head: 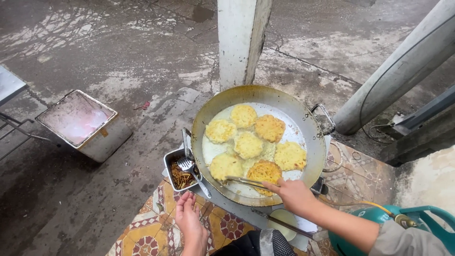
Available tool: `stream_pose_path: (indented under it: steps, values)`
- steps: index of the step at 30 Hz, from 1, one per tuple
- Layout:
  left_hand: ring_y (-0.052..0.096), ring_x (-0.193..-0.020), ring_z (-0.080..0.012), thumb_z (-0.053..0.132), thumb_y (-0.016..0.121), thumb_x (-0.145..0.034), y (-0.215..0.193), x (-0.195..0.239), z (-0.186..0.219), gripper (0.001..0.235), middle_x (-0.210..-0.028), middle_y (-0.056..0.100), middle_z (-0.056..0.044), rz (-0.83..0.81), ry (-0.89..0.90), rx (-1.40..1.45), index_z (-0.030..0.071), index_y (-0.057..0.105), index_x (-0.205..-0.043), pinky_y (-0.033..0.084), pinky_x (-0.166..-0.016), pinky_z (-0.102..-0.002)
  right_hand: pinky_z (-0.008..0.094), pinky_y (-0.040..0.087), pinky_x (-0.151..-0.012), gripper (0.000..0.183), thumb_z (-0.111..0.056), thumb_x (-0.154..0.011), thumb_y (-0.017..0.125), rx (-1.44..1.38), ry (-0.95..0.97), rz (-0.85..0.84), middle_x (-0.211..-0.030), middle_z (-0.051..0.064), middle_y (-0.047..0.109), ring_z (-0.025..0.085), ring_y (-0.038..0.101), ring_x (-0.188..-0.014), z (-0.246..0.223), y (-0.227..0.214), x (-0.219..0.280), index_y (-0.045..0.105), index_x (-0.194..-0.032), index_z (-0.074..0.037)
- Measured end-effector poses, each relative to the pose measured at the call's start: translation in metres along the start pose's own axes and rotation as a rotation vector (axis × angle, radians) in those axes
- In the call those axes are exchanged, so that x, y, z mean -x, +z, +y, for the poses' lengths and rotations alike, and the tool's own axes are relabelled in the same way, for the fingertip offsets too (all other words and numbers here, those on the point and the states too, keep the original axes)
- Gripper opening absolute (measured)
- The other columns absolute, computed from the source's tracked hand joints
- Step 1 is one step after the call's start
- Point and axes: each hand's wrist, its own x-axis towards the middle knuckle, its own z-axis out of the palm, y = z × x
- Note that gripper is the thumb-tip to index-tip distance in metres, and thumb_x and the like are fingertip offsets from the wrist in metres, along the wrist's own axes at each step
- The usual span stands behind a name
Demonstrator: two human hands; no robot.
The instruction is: Frying and flipping small pancakes in a large pan at an outdoor food stall
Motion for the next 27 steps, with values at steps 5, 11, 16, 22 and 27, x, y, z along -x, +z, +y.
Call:
stream_pose_path:
  steps: [5,11,16,22,27]
  values:
    - [0.064,-0.115,-0.0198,0.002,0.053,-0.102,-0.005,-0.004,0.000,0.021,-0.122,0.071,-0.006,0.050,-0.013,0.000,0.011,0.067,-0.115,0.049,-0.104,-0.036,0.041,0.040,-0.046,0.083,-0.002,-0.083,0.046,-0.083,0.152,-0.109,-0.082,0.003,0.060,0.025,0.054,-0.054,0.001,-0.010,0.007,0.035,-0.155,-0.042]
    - [0.063,-0.115,-0.0203,0.000,0.052,-0.102,-0.005,-0.003,0.002,0.022,-0.121,0.070,-0.006,0.040,-0.019,0.013,0.011,0.067,-0.114,0.048,-0.102,-0.036,0.031,0.028,-0.044,0.081,-0.004,-0.082,0.048,-0.210,0.255,-0.135,-0.062,-0.005,0.045,0.014,0.041,-0.052,-0.011,-0.041,-0.007,0.039,-0.153,-0.042]
    - [0.063,-0.113,-0.0218,-0.001,0.050,-0.104,-0.005,-0.005,-0.006,0.024,-0.121,0.069,-0.009,0.035,-0.031,0.012,0.008,0.066,-0.118,0.050,-0.099,-0.033,0.028,0.019,-0.043,0.077,-0.002,-0.082,0.047,-0.389,0.276,-0.131,-0.056,-0.006,0.042,0.011,0.031,-0.048,-0.051,-0.072,-0.055,0.047,-0.149,-0.040]
    - [0.063,-0.116,-0.0214,0.001,0.052,-0.102,-0.011,-0.003,0.002,0.024,-0.124,0.069,-0.008,0.057,-0.035,0.025,0.009,0.067,-0.118,0.048,-0.103,-0.036,0.028,0.023,-0.041,0.083,0.013,-0.080,0.039,-0.420,0.306,-0.170,-0.081,0.000,0.068,0.012,0.032,-0.047,-0.060,-0.075,-0.095,0.052,-0.147,-0.035]
    - [0.062,-0.116,-0.0215,0.000,0.051,-0.103,-0.023,-0.003,0.016,0.022,-0.124,0.068,-0.010,0.115,-0.019,0.088,0.007,0.065,-0.119,0.048,-0.108,-0.037,0.016,0.038,-0.044,0.054,-0.024,-0.095,0.059,-0.490,0.218,-0.017,-0.074,-0.009,0.065,0.005,0.049,-0.054,-0.057,-0.106,-0.045,0.053,-0.144,-0.046]
